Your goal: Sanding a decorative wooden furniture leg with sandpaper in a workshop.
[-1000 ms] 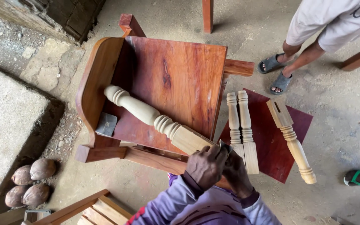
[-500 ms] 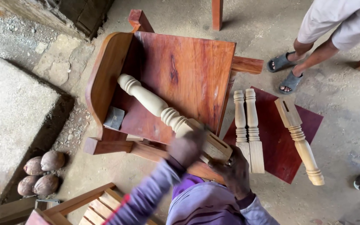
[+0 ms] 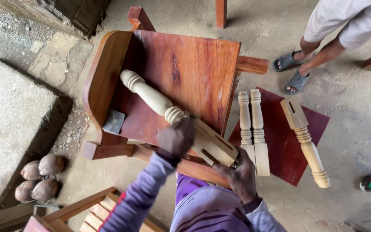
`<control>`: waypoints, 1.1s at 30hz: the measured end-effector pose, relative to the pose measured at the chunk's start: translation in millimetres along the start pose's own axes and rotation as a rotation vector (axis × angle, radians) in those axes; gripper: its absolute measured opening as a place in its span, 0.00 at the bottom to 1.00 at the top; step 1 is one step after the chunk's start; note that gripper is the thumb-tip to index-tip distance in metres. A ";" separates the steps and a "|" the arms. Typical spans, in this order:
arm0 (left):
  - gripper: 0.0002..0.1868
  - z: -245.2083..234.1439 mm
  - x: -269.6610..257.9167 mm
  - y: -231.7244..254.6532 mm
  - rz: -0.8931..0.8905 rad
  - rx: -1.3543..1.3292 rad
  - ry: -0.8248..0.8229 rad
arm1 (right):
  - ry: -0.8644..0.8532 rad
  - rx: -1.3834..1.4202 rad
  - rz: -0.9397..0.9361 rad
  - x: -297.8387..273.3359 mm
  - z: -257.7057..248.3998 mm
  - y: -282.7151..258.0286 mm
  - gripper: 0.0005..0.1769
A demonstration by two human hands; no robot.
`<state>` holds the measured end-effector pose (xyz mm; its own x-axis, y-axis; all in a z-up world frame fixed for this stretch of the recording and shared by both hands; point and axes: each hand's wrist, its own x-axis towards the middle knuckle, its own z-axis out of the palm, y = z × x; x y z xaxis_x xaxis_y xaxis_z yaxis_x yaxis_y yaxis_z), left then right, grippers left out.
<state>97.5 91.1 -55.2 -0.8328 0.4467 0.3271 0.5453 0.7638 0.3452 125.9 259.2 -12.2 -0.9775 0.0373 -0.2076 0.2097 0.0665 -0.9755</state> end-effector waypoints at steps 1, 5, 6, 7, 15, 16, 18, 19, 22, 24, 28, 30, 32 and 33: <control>0.16 -5.0 2.3 7.7 0.006 0.001 -0.002 | 0.005 0.004 -0.001 0.8 0.8 1.8 0.38; 0.15 -18.0 18.5 19.1 0.073 0.055 0.086 | -0.028 0.232 0.079 8.3 -2.7 52.3 0.36; 0.16 -17.8 18.3 19.3 0.051 0.031 0.039 | -0.051 0.620 0.039 5.1 -5.1 79.5 0.37; 0.16 -30.9 28.8 7.8 0.045 0.029 0.040 | -0.055 0.616 0.043 6.5 -5.2 57.0 0.37; 0.18 3.8 4.8 -21.0 0.095 0.104 0.172 | -0.027 -0.090 -0.012 14.8 -6.8 49.1 0.37; 0.18 -14.6 18.4 -30.9 0.086 0.101 0.174 | -0.033 -0.096 -0.009 15.9 -8.4 39.2 0.37; 0.15 -56.9 48.4 -54.6 -0.132 0.165 0.093 | -0.052 0.106 -0.136 17.7 -6.3 17.0 0.44; 0.15 -51.4 43.2 -49.5 -0.132 0.163 0.095 | -0.051 0.103 -0.136 17.1 -8.6 19.9 0.44; 0.13 -44.3 39.1 -28.3 -0.178 0.190 0.091 | -0.097 0.240 0.190 27.9 -10.7 25.1 0.40; 0.17 -38.9 27.0 6.2 -0.013 0.086 0.106 | -0.050 0.290 0.307 29.1 -11.2 38.2 0.43; 0.19 -40.3 34.6 -31.2 -0.039 0.065 0.077 | -0.051 0.299 0.308 27.6 -10.6 24.2 0.43; 0.15 -33.9 41.5 -46.1 -0.085 0.248 0.029 | -0.081 0.272 0.305 25.6 -11.0 11.4 0.36; 0.16 -36.2 47.2 -15.7 -0.028 0.250 0.045 | -0.068 0.288 0.285 26.7 -10.7 34.0 0.38; 0.17 -37.4 47.9 0.0 0.017 0.252 0.051 | -0.062 0.304 0.277 26.5 -10.3 45.6 0.41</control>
<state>61.2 95.1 -6.6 -0.8140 0.4414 0.3775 0.5131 0.8511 0.1114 109.8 273.5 -61.4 -0.8864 -0.0485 -0.4604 0.4581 -0.2358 -0.8571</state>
